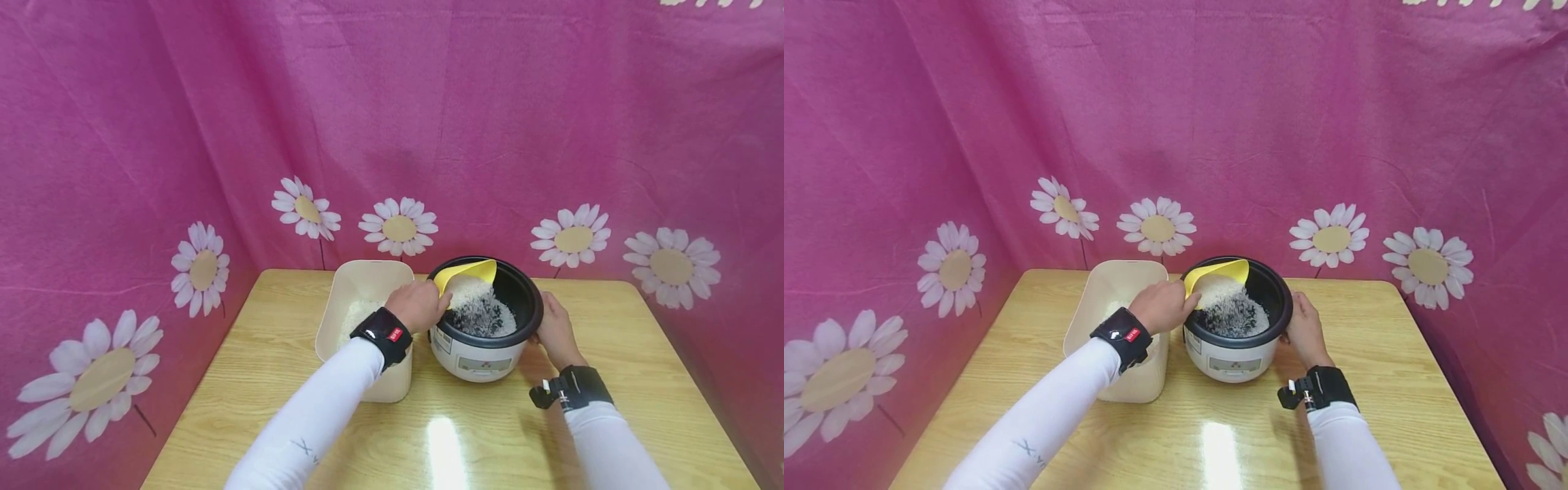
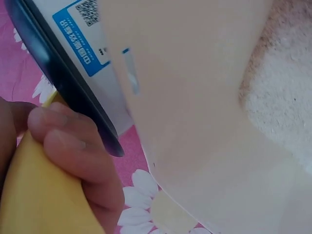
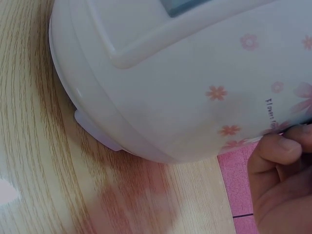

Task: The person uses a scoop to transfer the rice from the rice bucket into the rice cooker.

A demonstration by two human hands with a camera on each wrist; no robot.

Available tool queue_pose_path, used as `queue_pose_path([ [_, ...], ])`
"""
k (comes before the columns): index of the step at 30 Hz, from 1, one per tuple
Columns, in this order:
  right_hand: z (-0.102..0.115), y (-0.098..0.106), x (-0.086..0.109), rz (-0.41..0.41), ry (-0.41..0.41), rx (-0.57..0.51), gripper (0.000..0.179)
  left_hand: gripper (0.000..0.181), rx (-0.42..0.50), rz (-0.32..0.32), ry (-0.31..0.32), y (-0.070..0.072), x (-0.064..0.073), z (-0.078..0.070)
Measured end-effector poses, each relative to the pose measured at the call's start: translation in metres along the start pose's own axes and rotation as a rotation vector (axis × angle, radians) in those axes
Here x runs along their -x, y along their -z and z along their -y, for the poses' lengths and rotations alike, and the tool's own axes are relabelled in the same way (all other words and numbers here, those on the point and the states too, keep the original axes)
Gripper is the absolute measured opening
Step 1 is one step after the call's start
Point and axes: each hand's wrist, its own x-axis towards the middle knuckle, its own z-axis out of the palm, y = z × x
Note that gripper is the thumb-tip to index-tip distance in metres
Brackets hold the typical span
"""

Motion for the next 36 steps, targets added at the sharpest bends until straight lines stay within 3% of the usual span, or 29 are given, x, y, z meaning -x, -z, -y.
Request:
queue_pose_path([
  [9,0.001,-0.003,0.002,-0.009,0.026,-0.031,0.030,0.044,-0.161,-0.169,-0.051,-0.005,0.001,-0.001],
  [13,0.002,-0.003,0.003,-0.008,0.037,-0.028,0.027,0.047,-0.226,-0.212,-0.069,-0.007,0.000,-0.001],
  [25,-0.001,-0.001,0.002,0.005,0.012,-0.015,0.027,0.042,-0.247,-0.272,-0.092,-0.005,0.002,-0.002],
  [36,0.014,-0.004,0.011,0.015,-0.007,-0.037,0.027,0.041,-0.271,-0.227,-0.120,-0.004,0.003,-0.003],
])
